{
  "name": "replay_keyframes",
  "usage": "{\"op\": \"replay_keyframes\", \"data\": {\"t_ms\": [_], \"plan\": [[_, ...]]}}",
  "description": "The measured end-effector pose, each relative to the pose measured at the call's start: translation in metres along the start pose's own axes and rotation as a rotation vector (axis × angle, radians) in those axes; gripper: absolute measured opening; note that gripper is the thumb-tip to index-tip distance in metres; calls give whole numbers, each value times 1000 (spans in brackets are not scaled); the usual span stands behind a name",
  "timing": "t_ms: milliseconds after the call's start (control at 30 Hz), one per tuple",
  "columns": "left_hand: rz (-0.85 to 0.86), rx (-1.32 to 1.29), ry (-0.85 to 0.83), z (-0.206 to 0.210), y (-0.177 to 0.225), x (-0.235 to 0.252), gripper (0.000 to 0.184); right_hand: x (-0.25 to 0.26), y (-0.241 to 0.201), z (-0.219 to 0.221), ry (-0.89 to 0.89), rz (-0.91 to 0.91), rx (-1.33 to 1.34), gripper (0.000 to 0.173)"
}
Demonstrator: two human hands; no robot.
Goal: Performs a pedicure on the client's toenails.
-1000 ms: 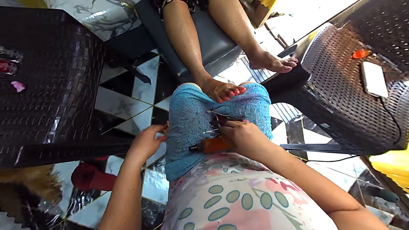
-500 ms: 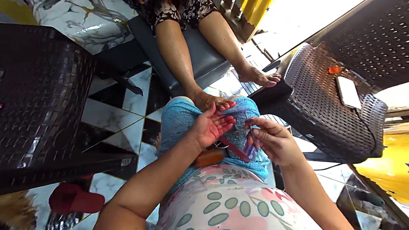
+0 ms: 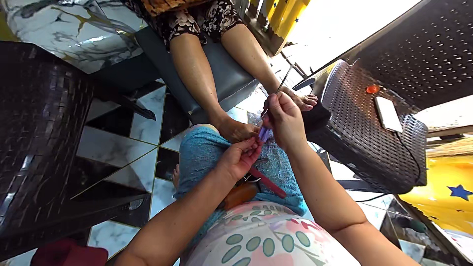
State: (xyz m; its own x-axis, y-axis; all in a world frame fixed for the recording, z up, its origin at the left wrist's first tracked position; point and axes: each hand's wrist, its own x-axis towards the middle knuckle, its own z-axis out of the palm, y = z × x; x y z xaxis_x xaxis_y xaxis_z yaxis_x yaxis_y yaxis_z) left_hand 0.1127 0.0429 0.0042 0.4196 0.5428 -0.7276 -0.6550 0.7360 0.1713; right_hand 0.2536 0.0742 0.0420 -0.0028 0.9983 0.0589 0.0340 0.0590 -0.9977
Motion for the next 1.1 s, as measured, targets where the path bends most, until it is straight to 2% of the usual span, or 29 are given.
{"op": "replay_keyframes", "data": {"t_ms": [133,200,433,600,867,1100], "plan": [[28,57,-60,-7,-5,5,13,-29,7,-6,-242,91,-132,10],[26,18,-71,-7,-6,3,13,-35,1,-22,-280,85,-232,12],[7,-78,-104,-6,-4,-2,13,-36,8,-45,-157,-108,-215,24],[42,-111,-51,-4,-9,-1,9,-39,16,-46,-148,-99,-180,27],[71,-98,-12,-4,-13,3,8,-42,20,-46,-158,-148,-285,23],[76,-92,-18,-5,-14,5,10,-42,19,-38,-51,-124,-346,26]]}}
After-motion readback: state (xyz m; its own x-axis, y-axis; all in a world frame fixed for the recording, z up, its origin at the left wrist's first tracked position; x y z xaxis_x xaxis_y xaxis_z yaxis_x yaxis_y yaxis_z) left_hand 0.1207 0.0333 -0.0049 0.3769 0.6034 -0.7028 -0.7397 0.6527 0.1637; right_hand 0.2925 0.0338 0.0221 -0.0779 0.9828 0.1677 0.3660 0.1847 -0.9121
